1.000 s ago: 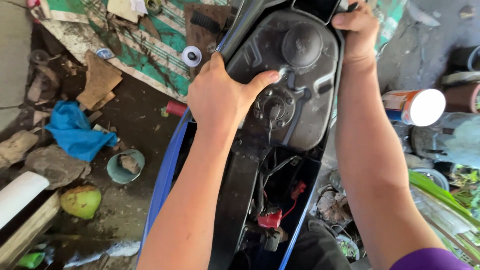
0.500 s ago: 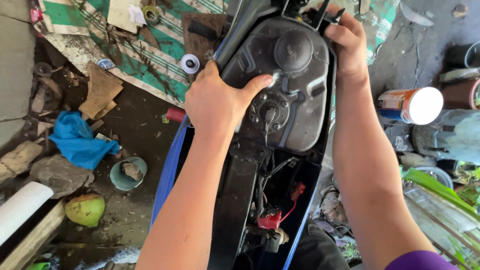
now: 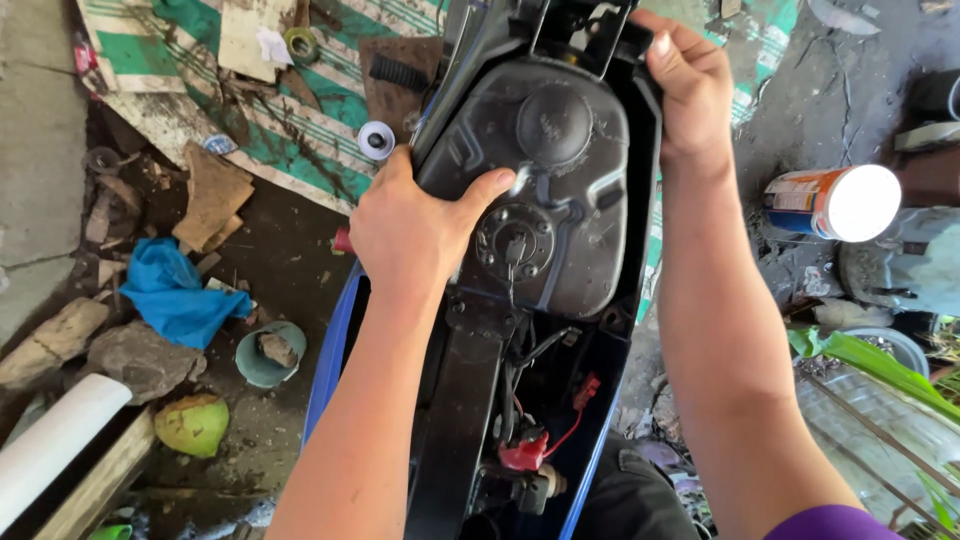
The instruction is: Connecting electrical wiring and fitting a plastic body panel onto a motorcycle frame.
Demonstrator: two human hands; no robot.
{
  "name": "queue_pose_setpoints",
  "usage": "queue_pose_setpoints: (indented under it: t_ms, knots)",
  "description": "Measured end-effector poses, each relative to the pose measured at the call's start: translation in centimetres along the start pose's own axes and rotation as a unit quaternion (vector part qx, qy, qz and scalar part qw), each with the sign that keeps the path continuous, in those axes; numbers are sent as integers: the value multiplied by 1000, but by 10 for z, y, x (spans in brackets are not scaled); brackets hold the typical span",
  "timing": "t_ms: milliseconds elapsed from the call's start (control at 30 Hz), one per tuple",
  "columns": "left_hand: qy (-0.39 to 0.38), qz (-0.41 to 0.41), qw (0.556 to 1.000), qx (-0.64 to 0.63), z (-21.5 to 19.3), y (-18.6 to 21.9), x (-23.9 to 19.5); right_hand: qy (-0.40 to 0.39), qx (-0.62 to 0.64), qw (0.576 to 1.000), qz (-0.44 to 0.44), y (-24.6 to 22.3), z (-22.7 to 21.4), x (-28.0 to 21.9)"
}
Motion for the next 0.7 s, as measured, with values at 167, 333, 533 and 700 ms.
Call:
queue_pose_setpoints:
  t_ms: [167,333,533,700]
  knots:
    - [-24,-17,1000,3,2,1,-1,-11,8,1000,8,-2,9,-4]
    - [-12,-5,1000,15,5,1,1,91,87,991,41,-5,10,-1]
    - [-12,-26,999,31,7,-2,1,-65,196,978,22,17,6,3]
    - [9,-8,1000,25,2,2,2,-80,39,992,87,0,39,-16]
Point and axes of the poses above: each hand's wrist, its own x-axis towards the middle knuckle, its own z-axis out of the palm, y = z × x, the point moved 10 cm from there along x, towards the middle knuckle, and after that the axes turned 1 degree about -y, right-handed, at the moved point
